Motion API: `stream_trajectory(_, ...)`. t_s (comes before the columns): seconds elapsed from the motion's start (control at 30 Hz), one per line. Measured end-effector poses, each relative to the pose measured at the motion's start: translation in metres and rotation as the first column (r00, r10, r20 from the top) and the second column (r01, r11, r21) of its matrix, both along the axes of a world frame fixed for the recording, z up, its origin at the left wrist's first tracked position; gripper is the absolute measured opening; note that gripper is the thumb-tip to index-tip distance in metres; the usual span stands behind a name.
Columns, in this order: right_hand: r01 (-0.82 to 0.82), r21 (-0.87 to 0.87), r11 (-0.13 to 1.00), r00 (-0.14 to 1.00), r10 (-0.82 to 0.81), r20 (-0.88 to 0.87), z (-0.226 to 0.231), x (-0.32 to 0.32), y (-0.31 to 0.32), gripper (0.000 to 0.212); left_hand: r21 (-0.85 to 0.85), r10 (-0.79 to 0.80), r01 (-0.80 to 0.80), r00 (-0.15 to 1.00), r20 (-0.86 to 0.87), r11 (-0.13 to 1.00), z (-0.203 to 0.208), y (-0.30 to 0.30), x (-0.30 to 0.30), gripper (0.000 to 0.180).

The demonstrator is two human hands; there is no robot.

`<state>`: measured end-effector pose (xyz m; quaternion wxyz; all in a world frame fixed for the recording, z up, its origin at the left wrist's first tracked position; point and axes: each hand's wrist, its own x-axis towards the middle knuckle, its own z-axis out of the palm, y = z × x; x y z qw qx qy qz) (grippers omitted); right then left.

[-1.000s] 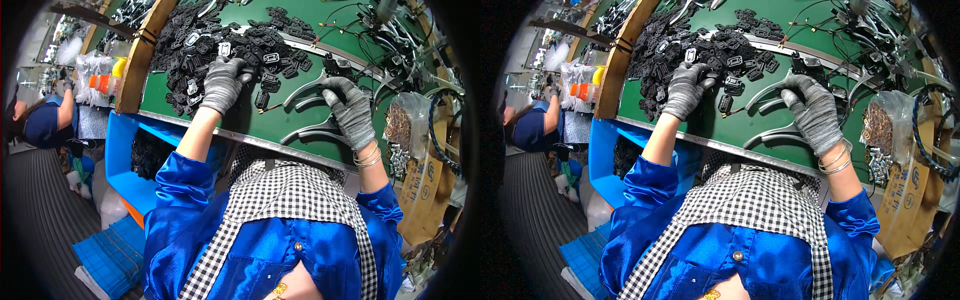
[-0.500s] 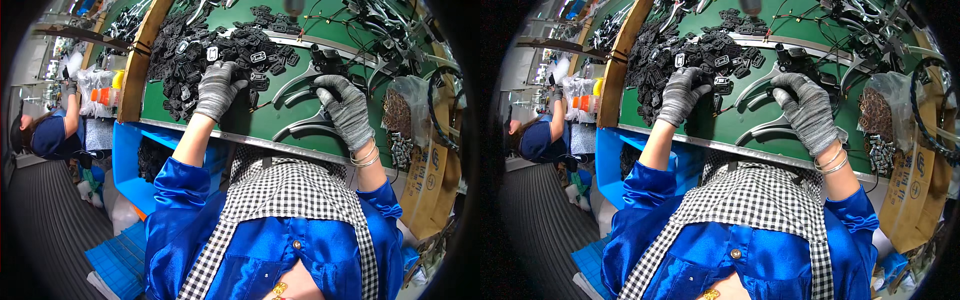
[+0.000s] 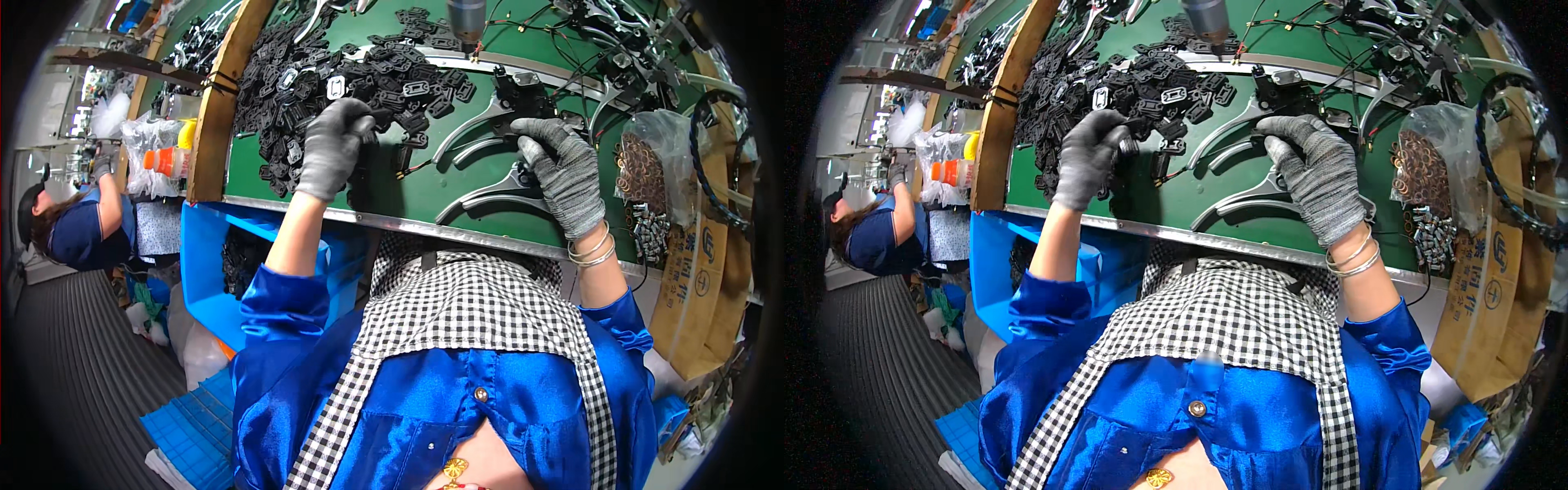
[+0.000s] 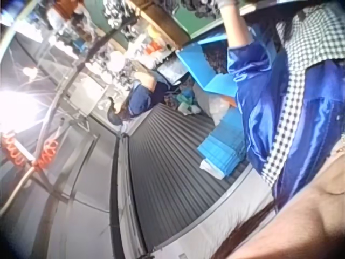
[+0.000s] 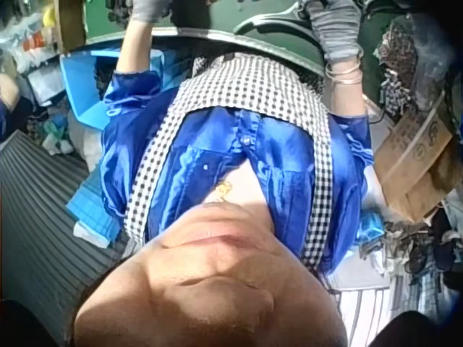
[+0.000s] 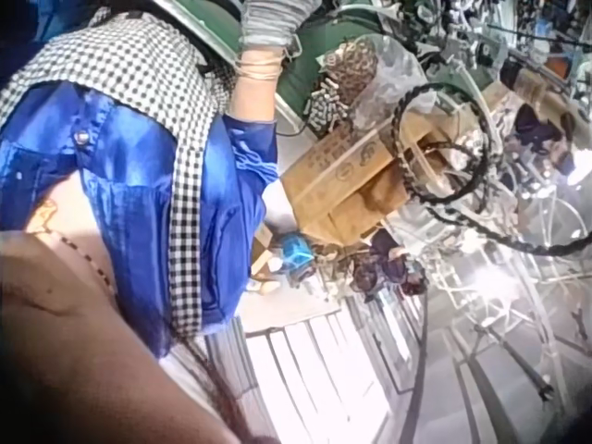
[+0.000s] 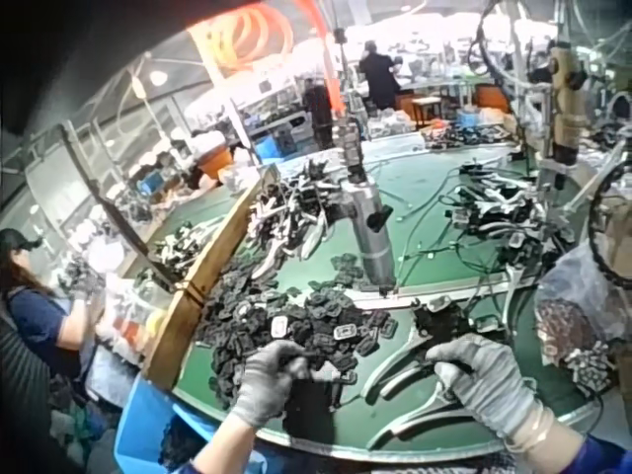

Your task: The person assembles brake lever components by fitting plastic covers onto the levers, driving screws with a hanging power screwdriver, and threading bolts with washers from a box into the assemblies by hand.

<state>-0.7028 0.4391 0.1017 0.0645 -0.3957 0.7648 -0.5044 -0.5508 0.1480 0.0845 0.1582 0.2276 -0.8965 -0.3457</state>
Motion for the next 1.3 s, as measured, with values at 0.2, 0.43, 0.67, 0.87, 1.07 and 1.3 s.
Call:
stream_trajectory(0.2, -0.019, -0.137, 0.990, 0.896, 0.078, 0.438, 0.010, 0.002, -0.020, 0.020, 0.758, -0.090, 0.198, 0.979, -0.181, 0.621, 0.050, 0.107, -0.031, 0.021)
stream_trajectory(0.43, 0.152, -0.230, 0.961, 0.794, 0.020, 0.607, 0.025, -0.007, 0.003, 0.018, 0.763, -0.007, 0.184, 0.973, -0.229, 0.620, 0.042, 0.144, -0.075, 0.019)
stream_trajectory(0.67, 0.265, -0.135, 0.955, 0.802, -0.140, 0.581, 0.024, -0.020, 0.023, 0.018, 0.966, -0.103, 0.255, 0.960, -0.259, -0.048, 0.023, 0.149, -0.094, 0.035)
stream_trajectory(0.87, 0.278, -0.047, 0.960, 0.836, -0.217, 0.503, 0.027, -0.021, 0.021, 0.018, 0.972, -0.081, 0.217, 0.971, -0.224, -0.092, 0.021, 0.156, -0.098, 0.032)
stream_trajectory(1.07, 0.298, -0.079, 0.951, 0.790, -0.199, 0.580, 0.029, -0.020, 0.016, 0.017, 0.976, -0.029, 0.188, 0.982, -0.186, 0.113, 0.018, 0.161, -0.099, 0.026)
stream_trajectory(1.3, 0.330, -0.072, 0.941, 0.785, -0.232, 0.574, 0.026, -0.020, 0.010, 0.016, 0.961, 0.035, 0.173, 0.982, -0.185, 0.216, 0.019, 0.166, -0.095, 0.023)
